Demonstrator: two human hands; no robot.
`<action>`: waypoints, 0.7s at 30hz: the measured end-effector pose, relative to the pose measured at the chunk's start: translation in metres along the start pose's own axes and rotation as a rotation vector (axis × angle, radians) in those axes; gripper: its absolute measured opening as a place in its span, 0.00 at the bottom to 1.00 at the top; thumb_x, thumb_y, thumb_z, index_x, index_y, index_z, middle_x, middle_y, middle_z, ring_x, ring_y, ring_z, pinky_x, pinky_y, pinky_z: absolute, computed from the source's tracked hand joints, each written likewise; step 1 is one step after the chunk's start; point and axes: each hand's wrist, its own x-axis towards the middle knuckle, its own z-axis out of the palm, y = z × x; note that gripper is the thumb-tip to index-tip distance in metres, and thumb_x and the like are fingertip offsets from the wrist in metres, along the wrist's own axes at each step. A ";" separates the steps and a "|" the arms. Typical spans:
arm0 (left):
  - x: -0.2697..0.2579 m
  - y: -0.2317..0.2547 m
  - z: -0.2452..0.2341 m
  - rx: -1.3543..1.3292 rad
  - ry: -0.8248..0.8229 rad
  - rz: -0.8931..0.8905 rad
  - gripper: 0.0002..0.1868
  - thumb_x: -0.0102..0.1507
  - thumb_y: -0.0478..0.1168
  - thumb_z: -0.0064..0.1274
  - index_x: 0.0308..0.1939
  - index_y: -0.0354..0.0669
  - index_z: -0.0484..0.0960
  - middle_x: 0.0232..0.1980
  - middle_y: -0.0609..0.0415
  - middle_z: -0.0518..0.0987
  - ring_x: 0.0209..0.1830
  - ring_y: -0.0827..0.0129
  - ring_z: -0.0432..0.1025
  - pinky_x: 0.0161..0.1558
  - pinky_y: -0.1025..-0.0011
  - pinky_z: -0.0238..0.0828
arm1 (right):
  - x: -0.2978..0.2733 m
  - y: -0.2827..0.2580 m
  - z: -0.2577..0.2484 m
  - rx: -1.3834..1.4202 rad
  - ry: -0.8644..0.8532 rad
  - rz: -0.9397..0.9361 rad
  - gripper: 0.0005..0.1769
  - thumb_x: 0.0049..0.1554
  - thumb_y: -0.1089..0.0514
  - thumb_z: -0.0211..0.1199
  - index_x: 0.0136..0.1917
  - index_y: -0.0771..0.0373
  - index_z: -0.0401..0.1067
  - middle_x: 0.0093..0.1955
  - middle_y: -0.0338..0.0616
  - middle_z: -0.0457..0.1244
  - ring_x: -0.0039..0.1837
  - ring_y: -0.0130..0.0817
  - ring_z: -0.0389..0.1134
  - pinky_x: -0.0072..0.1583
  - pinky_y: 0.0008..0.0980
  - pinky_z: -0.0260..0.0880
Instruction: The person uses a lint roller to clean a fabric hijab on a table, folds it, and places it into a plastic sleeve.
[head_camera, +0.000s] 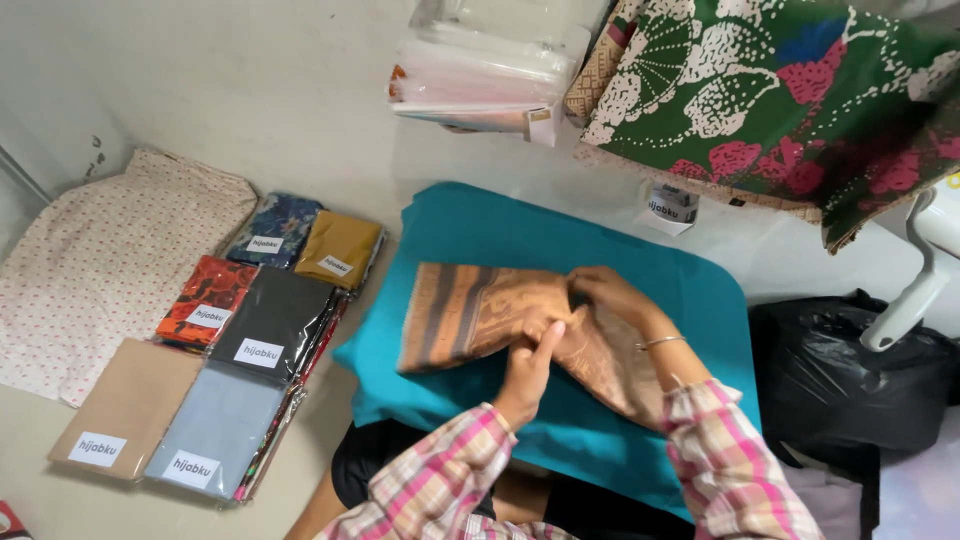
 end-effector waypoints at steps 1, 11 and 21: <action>0.001 0.058 0.005 -0.002 -0.001 -0.002 0.23 0.69 0.44 0.56 0.64 0.34 0.76 0.64 0.47 0.77 0.66 0.65 0.68 0.71 0.59 0.62 | 0.004 0.020 -0.008 -0.001 0.001 0.002 0.13 0.57 0.55 0.57 0.47 0.59 0.81 0.47 0.47 0.71 0.55 0.41 0.69 0.62 0.39 0.68; -0.035 0.277 0.032 -0.208 -0.406 -0.202 0.24 0.67 0.50 0.55 0.56 0.30 0.79 0.54 0.41 0.80 0.54 0.62 0.73 0.62 0.56 0.70 | -0.126 -0.062 -0.002 0.946 0.025 -0.390 0.21 0.55 0.50 0.63 0.60 0.59 0.72 0.55 0.49 0.71 0.55 0.43 0.74 0.53 0.44 0.75; -0.026 0.329 0.036 -0.160 -0.744 -0.249 0.20 0.65 0.44 0.54 0.56 0.36 0.76 0.51 0.49 0.81 0.49 0.66 0.76 0.49 0.71 0.75 | -0.196 -0.098 -0.040 0.879 0.229 -0.448 0.29 0.54 0.56 0.71 0.64 0.74 0.71 0.57 0.55 0.71 0.58 0.44 0.74 0.59 0.35 0.74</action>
